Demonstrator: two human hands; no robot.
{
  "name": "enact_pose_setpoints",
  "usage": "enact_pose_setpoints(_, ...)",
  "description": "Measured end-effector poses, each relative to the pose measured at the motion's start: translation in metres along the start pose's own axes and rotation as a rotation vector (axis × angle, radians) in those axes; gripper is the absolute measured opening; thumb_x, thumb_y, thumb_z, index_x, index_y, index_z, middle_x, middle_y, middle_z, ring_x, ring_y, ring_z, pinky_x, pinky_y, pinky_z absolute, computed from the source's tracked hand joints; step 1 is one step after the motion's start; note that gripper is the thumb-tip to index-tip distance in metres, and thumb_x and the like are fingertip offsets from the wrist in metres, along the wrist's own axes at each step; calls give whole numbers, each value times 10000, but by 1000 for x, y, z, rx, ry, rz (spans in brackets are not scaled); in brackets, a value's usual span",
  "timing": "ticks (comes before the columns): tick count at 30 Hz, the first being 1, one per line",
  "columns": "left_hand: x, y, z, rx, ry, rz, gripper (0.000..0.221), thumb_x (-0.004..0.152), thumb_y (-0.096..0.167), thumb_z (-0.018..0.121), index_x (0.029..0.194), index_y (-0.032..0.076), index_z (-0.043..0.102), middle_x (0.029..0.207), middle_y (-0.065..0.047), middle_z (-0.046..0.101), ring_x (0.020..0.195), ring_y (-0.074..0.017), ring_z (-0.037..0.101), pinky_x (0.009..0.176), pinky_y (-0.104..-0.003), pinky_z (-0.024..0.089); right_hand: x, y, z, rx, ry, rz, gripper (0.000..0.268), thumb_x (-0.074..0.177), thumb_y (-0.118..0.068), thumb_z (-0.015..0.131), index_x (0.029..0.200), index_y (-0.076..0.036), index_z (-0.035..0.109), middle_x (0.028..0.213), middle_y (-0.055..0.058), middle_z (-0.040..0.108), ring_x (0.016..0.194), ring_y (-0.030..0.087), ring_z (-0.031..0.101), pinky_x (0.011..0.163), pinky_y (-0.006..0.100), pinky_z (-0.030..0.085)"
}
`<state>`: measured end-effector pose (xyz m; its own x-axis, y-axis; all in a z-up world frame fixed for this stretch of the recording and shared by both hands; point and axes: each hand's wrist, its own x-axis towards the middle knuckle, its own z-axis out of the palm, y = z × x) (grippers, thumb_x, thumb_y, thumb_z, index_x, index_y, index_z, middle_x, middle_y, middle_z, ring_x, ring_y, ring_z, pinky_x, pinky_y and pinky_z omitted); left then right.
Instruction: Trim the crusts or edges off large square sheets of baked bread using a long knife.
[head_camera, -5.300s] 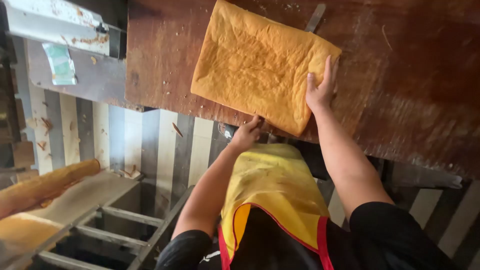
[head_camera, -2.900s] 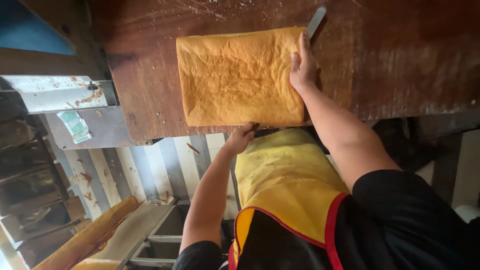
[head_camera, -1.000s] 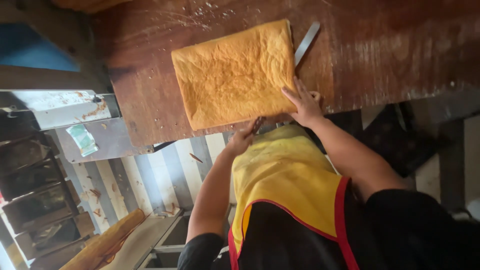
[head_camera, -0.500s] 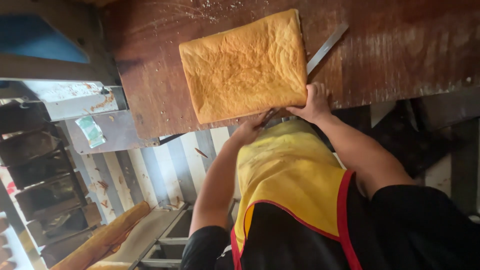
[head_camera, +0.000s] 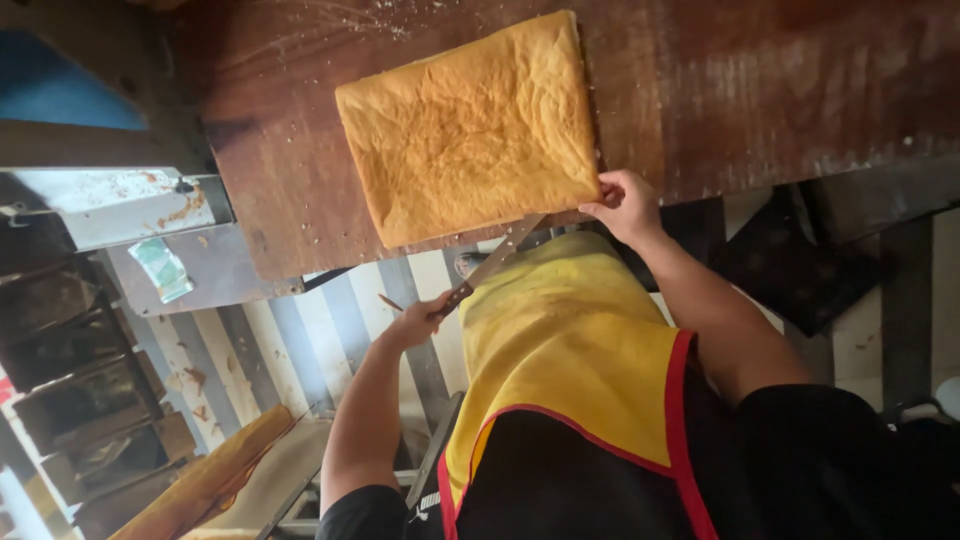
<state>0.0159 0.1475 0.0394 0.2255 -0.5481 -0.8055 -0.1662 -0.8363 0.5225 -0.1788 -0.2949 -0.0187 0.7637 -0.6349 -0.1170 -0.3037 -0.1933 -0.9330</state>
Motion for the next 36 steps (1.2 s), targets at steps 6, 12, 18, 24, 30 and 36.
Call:
enact_pose_setpoints(6,99,138,18,164,59,407,672,990,202,599,1607,272,340,1104,-175,688,905,-227,648,844,-382,509,1,-28,-12,-249,51,-298,396,802,-239,930,1057,-4,738,961,123,678,870,296,662,759,396,543)
enact_pose_setpoints(12,78,176,20,73,-22,171,659,1019,221,551,1623,334,313,971,-148,709,845,-225,654,857,-352,533,5,-39,-21,-412,129,-317,348,753,-301,932,969,-76,776,873,88,640,900,325,627,783,443,507)
enact_pose_setpoints(18,21,32,-5,77,-88,-37,629,992,156,538,1588,310,410,1007,-117,731,792,-203,659,809,-342,569,5,-44,-25,-481,148,-280,369,712,-372,938,764,-100,695,821,70,623,851,333,613,755,478,482)
enact_pose_setpoints(24,63,122,9,156,-94,247,618,1027,244,551,1598,287,320,1235,-158,719,1004,-253,683,935,-364,513,4,-32,-17,-512,163,-391,310,778,-347,903,779,-108,705,863,64,625,883,330,602,796,464,478)
enact_pose_setpoints(30,142,242,93,-288,-35,550,607,993,81,528,1578,162,389,1206,-163,657,1040,-252,627,904,-365,523,1,-53,-22,-590,128,-247,346,796,-358,900,950,-116,707,985,101,618,953,349,600,832,495,474)
enact_pose_setpoints(36,165,286,105,-517,-135,288,494,979,31,484,1450,106,613,949,-59,715,715,-151,600,655,-303,534,-15,-34,-31,-744,533,61,910,692,-314,912,1357,29,395,1218,311,516,1058,488,521,913,571,445)
